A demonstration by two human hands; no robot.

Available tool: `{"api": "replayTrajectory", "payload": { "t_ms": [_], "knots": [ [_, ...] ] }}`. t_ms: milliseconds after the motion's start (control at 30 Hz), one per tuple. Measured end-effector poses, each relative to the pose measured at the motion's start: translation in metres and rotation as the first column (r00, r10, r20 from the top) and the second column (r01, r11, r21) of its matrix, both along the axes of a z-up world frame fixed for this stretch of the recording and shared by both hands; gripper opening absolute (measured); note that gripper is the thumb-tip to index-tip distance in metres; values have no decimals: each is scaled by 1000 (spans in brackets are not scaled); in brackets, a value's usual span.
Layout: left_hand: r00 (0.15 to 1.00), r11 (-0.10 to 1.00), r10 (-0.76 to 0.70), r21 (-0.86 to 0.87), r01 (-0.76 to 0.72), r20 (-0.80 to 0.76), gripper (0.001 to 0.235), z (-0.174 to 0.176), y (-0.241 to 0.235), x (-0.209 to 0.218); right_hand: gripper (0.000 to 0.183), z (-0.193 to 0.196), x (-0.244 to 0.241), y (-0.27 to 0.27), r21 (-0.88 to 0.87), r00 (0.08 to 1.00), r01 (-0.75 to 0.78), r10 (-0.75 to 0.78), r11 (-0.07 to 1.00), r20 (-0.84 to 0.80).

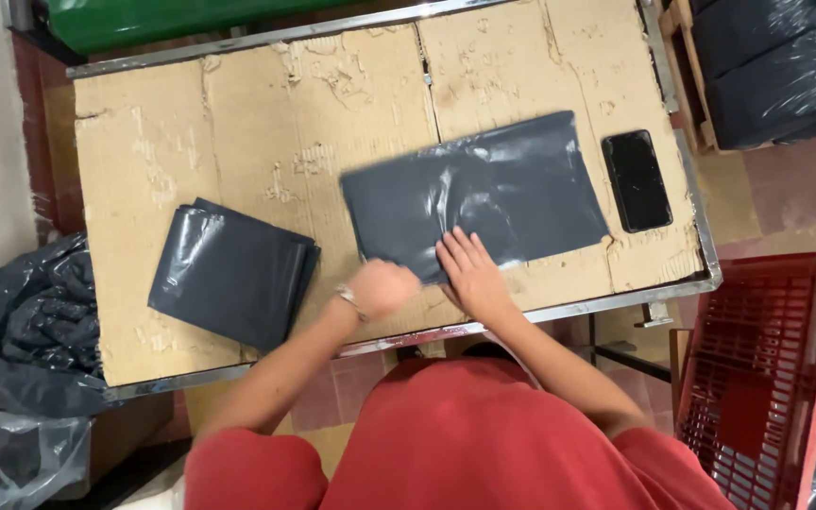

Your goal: Folding plastic bags and placing them into a storage basket

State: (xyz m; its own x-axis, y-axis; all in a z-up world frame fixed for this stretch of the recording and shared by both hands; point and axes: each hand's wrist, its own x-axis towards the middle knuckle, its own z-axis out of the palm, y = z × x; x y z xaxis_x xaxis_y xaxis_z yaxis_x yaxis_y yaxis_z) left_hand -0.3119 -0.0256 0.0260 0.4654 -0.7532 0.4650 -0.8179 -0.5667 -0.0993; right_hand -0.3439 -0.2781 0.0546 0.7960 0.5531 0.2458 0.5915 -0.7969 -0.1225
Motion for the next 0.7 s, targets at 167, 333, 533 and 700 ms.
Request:
{"api": "replayTrajectory", "payload": {
  "t_ms": [167,333,533,700],
  "knots": [
    [605,964,-246,-128,232,-757,52,134,-77,20,37,-28,-37,-43,273,982,-22,73,962,-177],
    [-49,965,-192,-179,-190,-980,64,38,-93,129,41,-24,-63,-105,645,729,501,120,576,-674],
    [91,885,4,-39,-464,-996,62,32,-98,152,26,-39,-39,-147,246,334,921,288,-303,-897],
    [545,881,358,81,-466,-758,51,12,-138,142,32,-6,-3,-151,40,204,932,431,-359,-879]
  ]
}}
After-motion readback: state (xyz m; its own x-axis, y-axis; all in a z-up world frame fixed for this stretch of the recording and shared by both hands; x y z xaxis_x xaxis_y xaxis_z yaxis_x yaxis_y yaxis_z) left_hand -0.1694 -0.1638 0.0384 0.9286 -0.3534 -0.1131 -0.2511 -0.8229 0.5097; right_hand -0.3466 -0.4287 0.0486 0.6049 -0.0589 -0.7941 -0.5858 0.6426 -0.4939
